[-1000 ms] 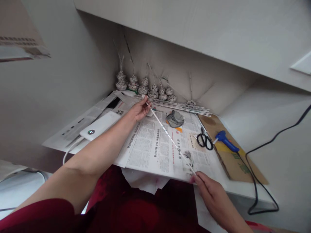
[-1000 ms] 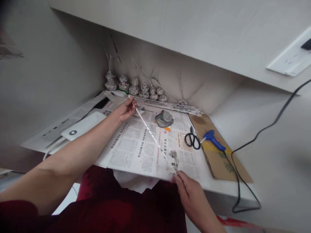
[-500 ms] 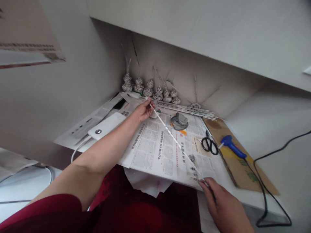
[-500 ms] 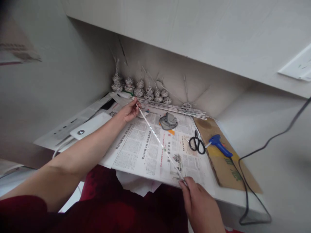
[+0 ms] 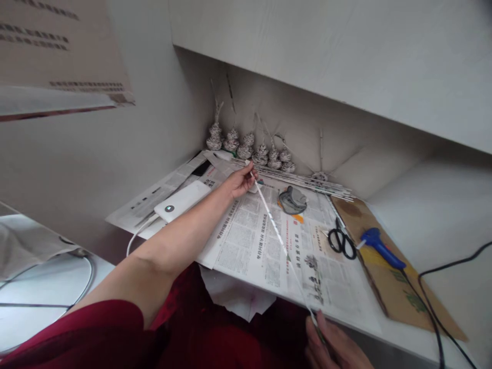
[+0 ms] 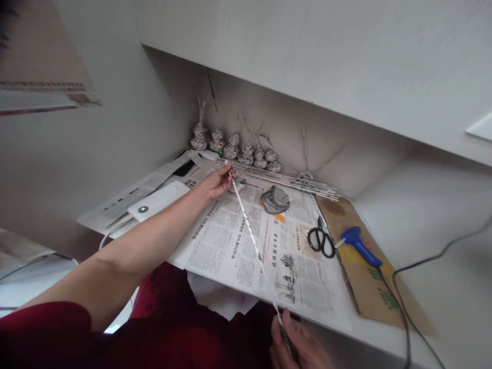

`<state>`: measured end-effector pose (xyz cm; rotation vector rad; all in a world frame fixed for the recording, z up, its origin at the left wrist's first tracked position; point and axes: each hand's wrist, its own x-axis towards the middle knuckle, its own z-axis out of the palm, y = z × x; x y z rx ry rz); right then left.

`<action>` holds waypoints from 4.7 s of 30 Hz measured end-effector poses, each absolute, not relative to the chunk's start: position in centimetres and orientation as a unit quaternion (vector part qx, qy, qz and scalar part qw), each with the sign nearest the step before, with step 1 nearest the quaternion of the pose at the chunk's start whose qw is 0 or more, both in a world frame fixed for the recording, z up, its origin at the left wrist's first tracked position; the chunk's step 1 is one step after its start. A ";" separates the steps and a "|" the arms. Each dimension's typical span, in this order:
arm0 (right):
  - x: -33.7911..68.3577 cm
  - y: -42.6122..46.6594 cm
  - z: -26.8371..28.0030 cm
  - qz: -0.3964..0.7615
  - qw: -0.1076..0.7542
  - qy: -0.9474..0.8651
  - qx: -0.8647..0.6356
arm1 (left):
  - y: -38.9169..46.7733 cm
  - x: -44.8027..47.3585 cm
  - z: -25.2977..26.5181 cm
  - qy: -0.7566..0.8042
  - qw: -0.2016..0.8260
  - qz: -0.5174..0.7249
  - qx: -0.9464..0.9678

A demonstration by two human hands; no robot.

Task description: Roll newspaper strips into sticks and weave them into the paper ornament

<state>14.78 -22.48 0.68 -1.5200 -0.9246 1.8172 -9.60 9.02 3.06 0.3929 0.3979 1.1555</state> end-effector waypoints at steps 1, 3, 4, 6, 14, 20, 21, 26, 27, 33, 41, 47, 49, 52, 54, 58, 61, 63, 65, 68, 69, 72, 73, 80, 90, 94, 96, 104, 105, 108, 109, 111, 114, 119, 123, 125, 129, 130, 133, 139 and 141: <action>15.1 -22.2 0.8 0.628 0.276 -0.394 -0.612 | 9.0 -9.6 3.0 0.190 0.799 0.541 0.183; 16.1 -21.5 1.2 0.449 0.252 -0.506 -0.692 | 9.1 -9.6 2.9 0.207 0.789 0.551 0.177; 16.6 -21.2 1.3 0.350 0.238 -0.560 -0.712 | 9.2 -9.6 2.9 0.217 0.784 0.555 0.172; 17.4 -20.8 1.6 0.203 0.210 -0.609 -0.738 | 9.2 -9.6 2.9 0.232 0.777 0.562 0.163; 15.7 -21.7 2.3 0.670 0.295 -0.394 -0.556 | 8.9 -9.6 3.2 0.201 0.794 0.553 0.150; 15.4 -21.7 1.9 0.738 0.312 -0.334 -0.496 | 8.9 -9.6 3.2 0.208 0.791 0.552 0.161; 15.5 -21.6 1.9 0.713 0.301 -0.355 -0.524 | 9.0 -9.6 3.2 0.214 0.786 0.556 0.166; 16.1 -20.7 1.9 0.563 0.261 -0.462 -0.634 | 9.3 -9.5 2.9 0.245 0.769 0.563 0.181; 16.3 -20.6 1.9 0.528 0.255 -0.486 -0.648 | 9.3 -9.5 2.9 0.248 0.768 0.561 0.183; 16.8 -20.5 1.7 0.282 0.165 -0.627 -0.707 | 9.3 -9.3 2.6 0.248 0.771 0.557 0.185; 16.9 -19.6 0.3 0.103 0.101 -0.685 -0.714 | 9.4 -9.4 2.4 0.239 0.777 0.557 0.169; 15.6 -19.6 1.8 0.487 0.223 -0.548 -0.643 | 9.5 -9.6 2.6 0.216 0.796 0.549 0.138; 15.3 -20.0 2.0 0.638 0.266 -0.437 -0.575 | 9.5 -9.7 2.8 0.211 0.802 0.544 0.130; 15.3 -20.5 1.9 0.732 0.293 -0.349 -0.506 | 9.2 -9.6 3.0 0.209 0.804 0.541 0.131; 15.2 -20.4 2.1 0.724 0.264 -0.365 -0.522 | 9.1 -9.5 3.0 0.208 0.802 0.543 0.135; 14.8 -18.8 3.0 0.452 0.178 -0.567 -0.665 | 9.0 -9.2 2.7 0.219 0.798 0.543 0.145; 14.2 -17.1 3.1 0.180 0.132 -0.671 -0.707 | 9.1 -9.0 2.5 0.225 0.794 0.545 0.146; 13.8 -16.3 2.6 0.135 0.118 -0.687 -0.705 | 9.0 -9.0 2.5 0.222 0.795 0.546 0.144; 13.4 -16.0 2.2 0.207 0.151 -0.676 -0.691 | 9.0 -9.1 2.5 0.220 0.799 0.541 0.143; 13.0 -16.4 1.9 0.483 0.238 -0.556 -0.633 | 8.8 -9.2 2.8 0.216 0.805 0.534 0.145; 13.0 -16.6 2.0 0.579 0.259 -0.494 -0.595 | 8.7 -9.1 2.8 0.213 0.806 0.533 0.145; 13.0 -17.2 2.0 0.752 0.303 -0.344 -0.473 | 8.5 -9.1 3.0 0.205 0.813 0.528 0.136; 13.0 -17.4 2.1 0.777 0.311 -0.316 -0.447 | 8.5 -9.1 3.0 0.201 0.817 0.525 0.133; 12.8 -17.0 3.4 0.571 0.218 -0.524 -0.594 | 8.6 -9.0 2.9 0.215 0.805 0.534 0.143; 13.2 -16.9 2.8 0.342 0.180 -0.639 -0.665 | 9.2 -9.1 2.5 0.222 0.796 0.542 0.151; 12.7 -17.4 2.7 0.614 0.259 -0.470 -0.579 | 9.0 -9.0 2.6 0.223 0.803 0.532 0.151; 12.7 -17.5 2.6 0.681 0.290 -0.403 -0.539 | 8.9 -9.0 2.7 0.221 0.803 0.531 0.156; 12.6 -16.5 3.6 0.691 0.298 -0.377 -0.540 | 8.6 -8.7 2.6 0.215 0.814 0.521 0.145; 12.4 -16.0 3.7 0.673 0.298 -0.397 -0.548 | 8.6 -8.7 2.6 0.218 0.814 0.518 0.147; 11.8 -14.2 3.7 0.617 0.276 -0.464 -0.573 | 8.5 -8.5 2.5 0.226 0.813 0.513 0.158; 11.5 -13.7 3.5 0.596 0.265 -0.484 -0.583 | 8.6 -8.5 2.5 0.227 0.812 0.513 0.160; 11.3 -13.1 3.0 0.548 0.251 -0.521 -0.604 | 8.6 -8.6 2.4 0.229 0.811 0.514 0.162; 11.3 -12.8 2.3 0.489 0.249 -0.556 -0.624 | 8.8 -8.6 2.3 0.234 0.807 0.515 0.168; 11.5 -12.9 2.1 0.489 0.238 -0.561 -0.624 | 9.0 -8.4 1.9 0.233 0.802 0.514 0.194; 10.9 -12.6 2.3 0.422 0.239 -0.589 -0.647 | 9.0 -8.4 1.8 0.238 0.797 0.520 0.194; 10.5 -12.3 2.4 0.360 0.238 -0.614 -0.661 | 8.9 -8.4 2.0 0.238 0.796 0.521 0.195; 10.2 -11.7 2.3 0.450 0.277 -0.568 -0.631 | 8.7 -8.4 2.4 0.240 0.800 0.517 0.188; 10.2 -11.6 2.3 0.520 0.293 -0.526 -0.605 | 8.7 -8.4 2.5 0.239 0.801 0.516 0.187; 10.3 -11.7 2.3 0.709 0.325 -0.392 -0.488 | 8.5 -8.4 2.8 0.227 0.808 0.511 0.185; 10.4 -11.9 2.6 0.701 0.272 -0.436 -0.495 | 8.1 -8.1 2.9 0.230 0.816 0.496 0.187; 10.6 -11.3 2.8 0.527 0.256 -0.565 -0.582 | 8.2 -8.0 2.8 0.240 0.806 0.505 0.194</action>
